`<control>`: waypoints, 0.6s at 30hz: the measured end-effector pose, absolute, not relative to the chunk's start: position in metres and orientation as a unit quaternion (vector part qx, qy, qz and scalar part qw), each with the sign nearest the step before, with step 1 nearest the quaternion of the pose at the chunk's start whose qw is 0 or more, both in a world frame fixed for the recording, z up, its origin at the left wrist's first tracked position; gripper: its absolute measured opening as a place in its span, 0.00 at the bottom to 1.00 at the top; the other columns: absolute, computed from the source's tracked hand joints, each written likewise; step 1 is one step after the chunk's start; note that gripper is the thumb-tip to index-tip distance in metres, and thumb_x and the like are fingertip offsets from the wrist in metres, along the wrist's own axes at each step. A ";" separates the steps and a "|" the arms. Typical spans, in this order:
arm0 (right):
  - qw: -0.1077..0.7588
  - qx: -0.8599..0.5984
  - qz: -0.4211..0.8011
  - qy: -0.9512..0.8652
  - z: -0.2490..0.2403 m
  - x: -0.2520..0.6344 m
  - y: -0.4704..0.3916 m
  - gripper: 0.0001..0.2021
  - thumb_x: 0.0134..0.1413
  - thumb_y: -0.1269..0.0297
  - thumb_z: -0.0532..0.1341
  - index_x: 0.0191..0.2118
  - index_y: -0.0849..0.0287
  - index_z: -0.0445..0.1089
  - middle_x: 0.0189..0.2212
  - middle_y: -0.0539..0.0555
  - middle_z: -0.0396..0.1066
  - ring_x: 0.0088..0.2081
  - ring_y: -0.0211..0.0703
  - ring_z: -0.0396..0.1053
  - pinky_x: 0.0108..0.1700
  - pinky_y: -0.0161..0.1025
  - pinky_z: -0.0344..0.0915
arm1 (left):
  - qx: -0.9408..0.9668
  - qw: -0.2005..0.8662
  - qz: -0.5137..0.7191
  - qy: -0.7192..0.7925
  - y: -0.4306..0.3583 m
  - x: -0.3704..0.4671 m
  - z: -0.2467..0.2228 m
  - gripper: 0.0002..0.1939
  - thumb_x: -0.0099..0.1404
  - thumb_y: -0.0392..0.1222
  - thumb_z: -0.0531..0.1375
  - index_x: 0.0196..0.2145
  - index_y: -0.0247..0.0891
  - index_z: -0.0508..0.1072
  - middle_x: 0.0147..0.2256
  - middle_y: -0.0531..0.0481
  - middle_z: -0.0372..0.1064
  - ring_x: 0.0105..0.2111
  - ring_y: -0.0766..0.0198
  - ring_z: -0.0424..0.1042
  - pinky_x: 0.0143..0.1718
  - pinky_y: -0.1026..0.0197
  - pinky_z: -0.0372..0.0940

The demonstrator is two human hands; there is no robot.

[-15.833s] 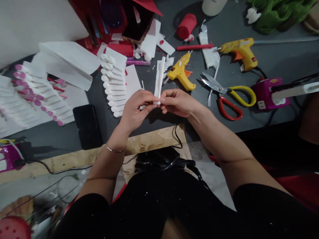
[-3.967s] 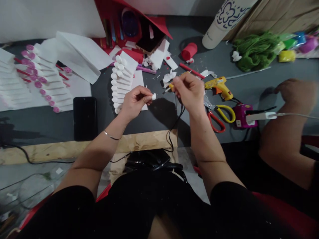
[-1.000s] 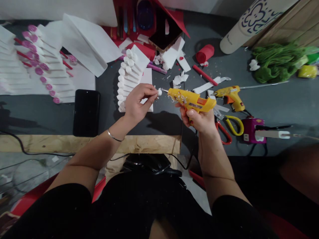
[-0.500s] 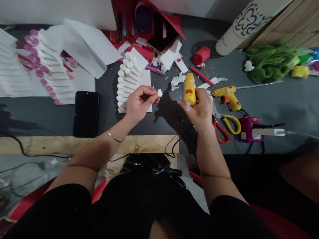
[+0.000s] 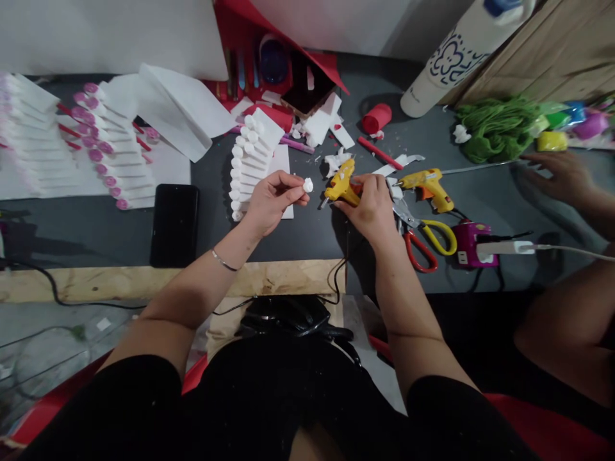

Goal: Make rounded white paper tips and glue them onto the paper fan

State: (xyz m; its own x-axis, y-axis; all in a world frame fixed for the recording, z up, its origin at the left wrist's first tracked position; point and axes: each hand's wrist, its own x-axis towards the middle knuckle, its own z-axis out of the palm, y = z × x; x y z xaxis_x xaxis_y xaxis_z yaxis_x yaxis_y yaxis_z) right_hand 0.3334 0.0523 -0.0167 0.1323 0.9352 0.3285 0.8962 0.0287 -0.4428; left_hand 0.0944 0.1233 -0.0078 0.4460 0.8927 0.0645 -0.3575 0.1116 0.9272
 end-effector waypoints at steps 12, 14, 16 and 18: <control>0.443 -0.547 0.293 -0.647 0.031 0.276 0.064 0.21 0.56 0.50 0.71 0.50 0.55 0.78 0.42 0.55 0.81 0.39 0.44 0.75 0.40 0.43 0.71 | 0.485 0.689 0.481 0.244 0.124 0.095 -0.008 0.26 0.51 0.57 0.79 0.30 0.36 0.74 0.33 0.53 0.76 0.28 0.72 0.78 0.32 0.66 0.76; 0.448 -0.553 0.312 -0.629 0.032 0.271 0.069 0.20 0.53 0.51 0.72 0.48 0.56 0.79 0.39 0.54 0.81 0.36 0.41 0.73 0.37 0.40 0.69 | 0.477 0.694 0.484 0.238 0.123 0.095 -0.008 0.25 0.50 0.56 0.79 0.30 0.36 0.74 0.32 0.54 0.76 0.27 0.72 0.77 0.32 0.67 0.76; 0.457 -0.554 0.314 -0.621 0.031 0.267 0.074 0.18 0.53 0.52 0.72 0.46 0.56 0.79 0.37 0.52 0.81 0.34 0.40 0.72 0.36 0.39 0.67 | 0.461 0.704 0.483 0.240 0.123 0.095 -0.007 0.25 0.49 0.56 0.80 0.30 0.36 0.75 0.31 0.55 0.76 0.27 0.72 0.76 0.32 0.67 0.75; 0.472 -0.549 0.305 -0.619 0.029 0.263 0.076 0.16 0.54 0.52 0.72 0.44 0.55 0.80 0.37 0.52 0.81 0.34 0.39 0.71 0.36 0.39 0.67 | 0.439 0.718 0.477 0.250 0.123 0.095 -0.006 0.25 0.48 0.55 0.80 0.30 0.36 0.75 0.30 0.56 0.75 0.26 0.72 0.75 0.32 0.66 0.75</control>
